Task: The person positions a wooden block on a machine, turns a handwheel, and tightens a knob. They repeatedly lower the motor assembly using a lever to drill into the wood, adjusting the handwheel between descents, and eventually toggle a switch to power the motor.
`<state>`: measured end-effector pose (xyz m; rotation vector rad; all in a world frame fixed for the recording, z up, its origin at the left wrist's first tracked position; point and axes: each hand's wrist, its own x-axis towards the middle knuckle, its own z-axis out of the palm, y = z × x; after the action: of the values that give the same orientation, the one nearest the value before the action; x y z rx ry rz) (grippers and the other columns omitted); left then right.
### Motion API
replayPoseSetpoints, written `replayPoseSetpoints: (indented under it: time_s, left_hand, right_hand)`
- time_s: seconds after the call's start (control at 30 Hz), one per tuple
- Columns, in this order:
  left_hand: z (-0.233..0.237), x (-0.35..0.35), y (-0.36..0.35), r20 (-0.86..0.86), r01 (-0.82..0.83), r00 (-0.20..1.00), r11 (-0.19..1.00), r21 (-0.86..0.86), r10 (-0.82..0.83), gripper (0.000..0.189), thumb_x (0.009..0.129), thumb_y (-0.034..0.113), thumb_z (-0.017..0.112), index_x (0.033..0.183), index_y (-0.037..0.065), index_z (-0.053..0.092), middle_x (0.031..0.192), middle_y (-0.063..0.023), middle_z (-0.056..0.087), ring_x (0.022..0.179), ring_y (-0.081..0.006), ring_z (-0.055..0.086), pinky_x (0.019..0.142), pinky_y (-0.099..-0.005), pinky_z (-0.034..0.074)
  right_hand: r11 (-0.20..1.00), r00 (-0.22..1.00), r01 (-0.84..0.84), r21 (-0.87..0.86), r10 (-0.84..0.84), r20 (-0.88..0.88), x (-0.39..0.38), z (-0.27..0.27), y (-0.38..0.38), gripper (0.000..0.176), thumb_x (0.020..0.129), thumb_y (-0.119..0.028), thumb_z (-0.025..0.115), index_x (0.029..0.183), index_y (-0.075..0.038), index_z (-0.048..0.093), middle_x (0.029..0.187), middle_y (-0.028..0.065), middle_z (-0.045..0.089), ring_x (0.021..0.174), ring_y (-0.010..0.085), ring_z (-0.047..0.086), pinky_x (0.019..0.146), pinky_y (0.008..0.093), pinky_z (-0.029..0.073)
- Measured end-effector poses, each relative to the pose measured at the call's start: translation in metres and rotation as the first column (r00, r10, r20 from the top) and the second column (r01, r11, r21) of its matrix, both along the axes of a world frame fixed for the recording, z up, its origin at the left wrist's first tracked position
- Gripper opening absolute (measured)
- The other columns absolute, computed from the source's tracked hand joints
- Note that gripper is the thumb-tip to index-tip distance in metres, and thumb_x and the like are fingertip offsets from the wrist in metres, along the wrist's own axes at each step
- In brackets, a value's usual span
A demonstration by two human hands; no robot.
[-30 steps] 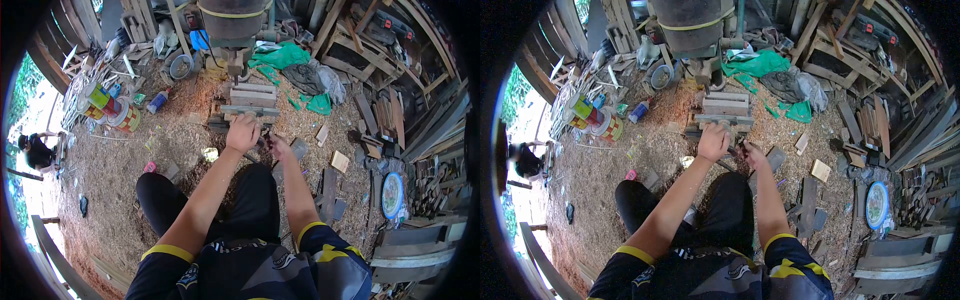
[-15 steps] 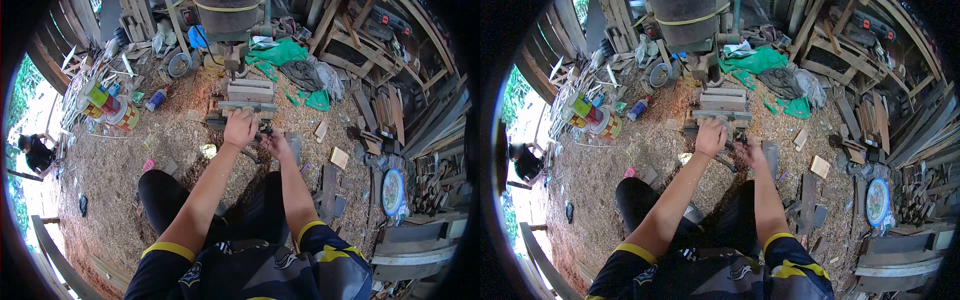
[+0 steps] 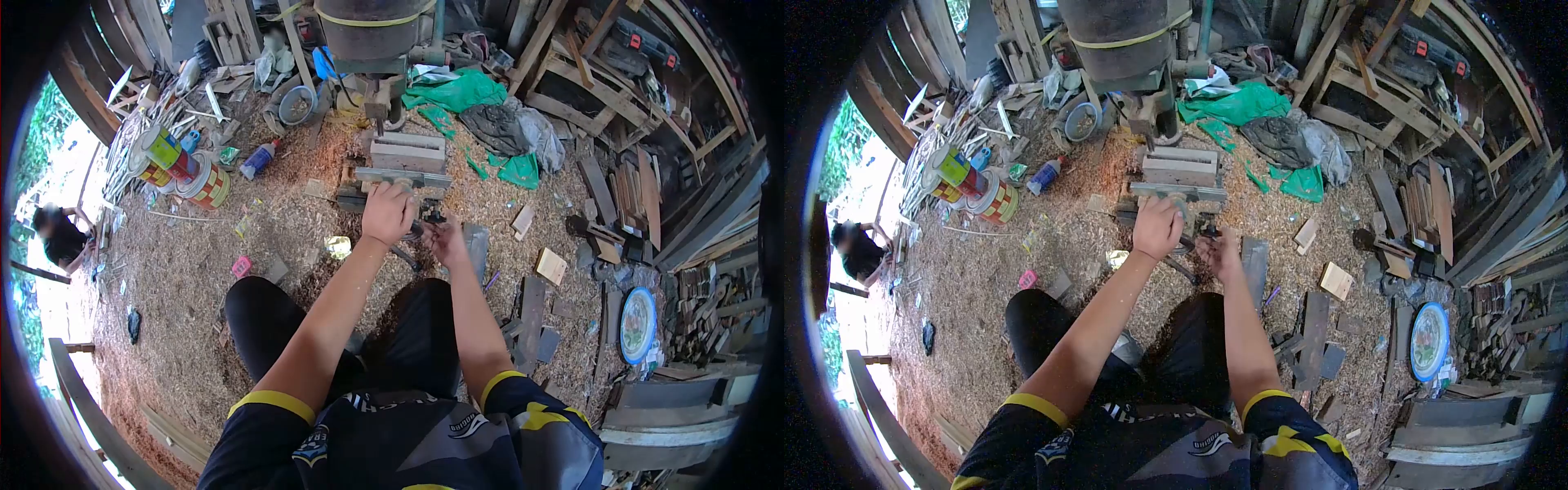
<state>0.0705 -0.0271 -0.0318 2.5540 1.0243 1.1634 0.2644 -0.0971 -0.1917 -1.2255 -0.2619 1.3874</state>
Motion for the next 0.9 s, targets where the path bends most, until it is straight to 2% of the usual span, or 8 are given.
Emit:
replayPoseSetpoints:
  time_s: [0.03,0.2,0.37,0.47,0.6,0.67,0.77,0.9]
  left_hand:
    - [0.0,0.0,-0.001,-0.002,0.0,1.0,1.0,0.0,0.0,0.016,0.092,0.015,0.061,0.083,0.004,0.068,0.093,-0.0131,0.064,0.093,-0.0362,0.059,0.087,-0.0504,0.047]
    - [0.002,0.001,0.0,0.006,-0.005,1.0,1.0,-0.016,0.005,0.014,0.092,0.015,0.062,0.084,0.004,0.068,0.091,-0.0121,0.063,0.093,-0.036,0.059,0.084,-0.0496,0.046]
    - [0.0,0.0,0.002,-0.011,-0.021,1.0,0.999,-0.036,0.02,0.013,0.092,0.015,0.062,0.085,0.005,0.068,0.092,-0.0114,0.062,0.092,-0.0355,0.058,0.083,-0.0496,0.046]
    - [-0.001,-0.001,0.002,-0.023,-0.035,0.999,0.997,-0.064,0.034,0.015,0.092,0.017,0.062,0.085,0.006,0.069,0.094,-0.0109,0.064,0.094,-0.0345,0.059,0.085,-0.0493,0.046]
    - [-0.004,0.0,0.0,-0.031,-0.065,0.998,0.993,-0.094,0.063,0.018,0.094,0.02,0.062,0.086,0.006,0.07,0.098,-0.0103,0.065,0.096,-0.0337,0.059,0.087,-0.0488,0.045]
    - [-0.004,0.002,-0.001,-0.018,-0.085,0.996,0.991,-0.099,0.084,0.018,0.094,0.02,0.062,0.087,0.006,0.07,0.098,-0.0103,0.065,0.096,-0.0337,0.059,0.087,-0.0488,0.045]
    - [-0.003,0.003,-0.002,-0.008,-0.091,0.996,0.989,-0.114,0.091,0.017,0.094,0.019,0.062,0.088,0.006,0.07,0.098,-0.0103,0.065,0.096,-0.0337,0.059,0.086,-0.0486,0.045]
    - [0.003,0.002,-0.001,-0.003,-0.079,0.997,0.989,-0.127,0.079,0.017,0.094,0.019,0.062,0.089,0.005,0.07,0.097,-0.0103,0.065,0.096,-0.0339,0.059,0.086,-0.0487,0.045]
  right_hand:
    - [0.996,0.802,0.057,0.074,-0.002,-0.597,0.002,0.009,-0.007,0.061,0.101,-0.048,0.069,0.117,0.01,0.059,0.113,0.023,0.073,0.1,0.0322,0.072,0.09,0.0438,0.059]
    - [0.991,0.853,-0.071,0.114,0.119,-0.508,-0.006,-0.013,-0.001,0.07,0.108,-0.051,0.058,0.133,0.015,0.053,0.12,0.021,0.072,0.102,0.0276,0.071,0.091,0.0393,0.059]
    - [0.987,0.894,0.141,-0.071,-0.158,-0.419,-0.03,-0.005,0.008,0.043,0.106,-0.043,0.068,0.106,0.0,0.07,0.089,0.0063,0.071,0.081,0.0178,0.066,0.075,0.0333,0.055]
    - [0.974,0.935,0.227,-0.025,-0.211,0.286,-0.034,-0.055,0.017,0.038,0.098,-0.036,0.08,0.086,-0.008,0.058,0.081,0.0026,0.066,0.072,0.0118,0.059,0.066,0.03,0.047]
    - [0.981,0.932,0.192,0.01,-0.186,0.311,-0.033,-0.024,0.01,0.035,0.101,-0.035,0.077,0.092,-0.006,0.059,0.083,0.0047,0.069,0.075,0.0139,0.064,0.067,0.0306,0.05]
    - [0.984,0.92,0.16,-0.074,-0.176,-0.351,-0.032,0.046,-0.002,0.029,0.103,-0.029,0.074,0.095,-0.006,0.058,0.088,0.0081,0.072,0.081,0.0166,0.07,0.07,0.0319,0.055]
    - [0.994,0.91,0.1,-0.043,-0.109,-0.401,-0.021,0.012,0.008,0.024,0.104,-0.024,0.073,0.1,-0.005,0.058,0.093,0.0113,0.075,0.086,0.0196,0.074,0.074,0.0329,0.059]
    - [0.961,0.962,0.274,-0.031,-0.273,0.028,-0.051,0.022,0.015,0.026,0.103,-0.02,0.074,0.11,-0.004,0.054,0.089,0.0102,0.072,0.076,0.0176,0.07,0.064,0.0309,0.055]
